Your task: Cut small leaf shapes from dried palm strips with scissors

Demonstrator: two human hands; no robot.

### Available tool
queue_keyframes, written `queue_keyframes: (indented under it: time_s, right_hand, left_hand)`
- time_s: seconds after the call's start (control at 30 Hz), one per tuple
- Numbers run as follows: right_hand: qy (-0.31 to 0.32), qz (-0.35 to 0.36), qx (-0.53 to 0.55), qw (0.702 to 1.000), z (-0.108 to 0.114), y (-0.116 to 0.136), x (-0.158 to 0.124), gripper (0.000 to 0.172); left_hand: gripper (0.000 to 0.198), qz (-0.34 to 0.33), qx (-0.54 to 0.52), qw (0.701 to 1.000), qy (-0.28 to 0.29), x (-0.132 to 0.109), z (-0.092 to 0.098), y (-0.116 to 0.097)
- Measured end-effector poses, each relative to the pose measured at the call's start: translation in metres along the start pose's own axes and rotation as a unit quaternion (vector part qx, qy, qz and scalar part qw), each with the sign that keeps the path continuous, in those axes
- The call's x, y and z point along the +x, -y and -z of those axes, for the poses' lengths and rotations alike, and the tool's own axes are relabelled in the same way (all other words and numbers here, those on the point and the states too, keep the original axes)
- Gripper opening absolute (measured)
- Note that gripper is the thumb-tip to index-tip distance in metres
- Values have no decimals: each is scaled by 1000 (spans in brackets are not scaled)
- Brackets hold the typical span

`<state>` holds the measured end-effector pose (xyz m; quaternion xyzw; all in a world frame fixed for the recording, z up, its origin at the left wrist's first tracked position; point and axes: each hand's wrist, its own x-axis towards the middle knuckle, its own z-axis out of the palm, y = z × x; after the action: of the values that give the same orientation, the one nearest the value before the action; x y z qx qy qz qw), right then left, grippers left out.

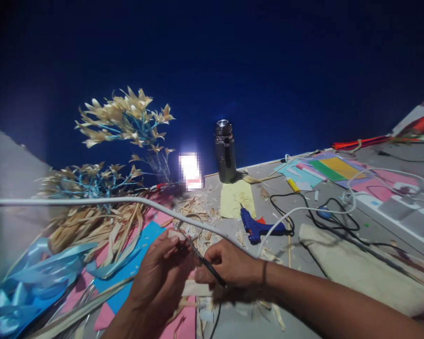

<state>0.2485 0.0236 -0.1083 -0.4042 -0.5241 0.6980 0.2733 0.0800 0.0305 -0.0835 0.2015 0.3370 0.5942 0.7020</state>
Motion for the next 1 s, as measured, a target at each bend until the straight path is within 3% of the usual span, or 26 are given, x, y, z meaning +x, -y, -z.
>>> queue_keyframes:
  time_s: [0.23, 0.47, 0.73, 1.0]
  right_hand:
    - [1, -47, 79, 996, -3, -3, 0, 45]
    - [15, -53, 86, 995, -2, -2, -3, 32]
    - [25, -38, 34, 998, -2, -1, -3, 23]
    - [-5, -65, 100, 993, -3, -11, 3, 23]
  left_hand:
    - [17, 9, 21, 1000, 5, 0, 3, -4]
    - [24, 24, 79, 996, -24, 0, 3, -6]
    - [20, 26, 91, 996, -6, -1, 0, -5]
    - [19, 1, 130, 991, 25, -3, 3, -1]
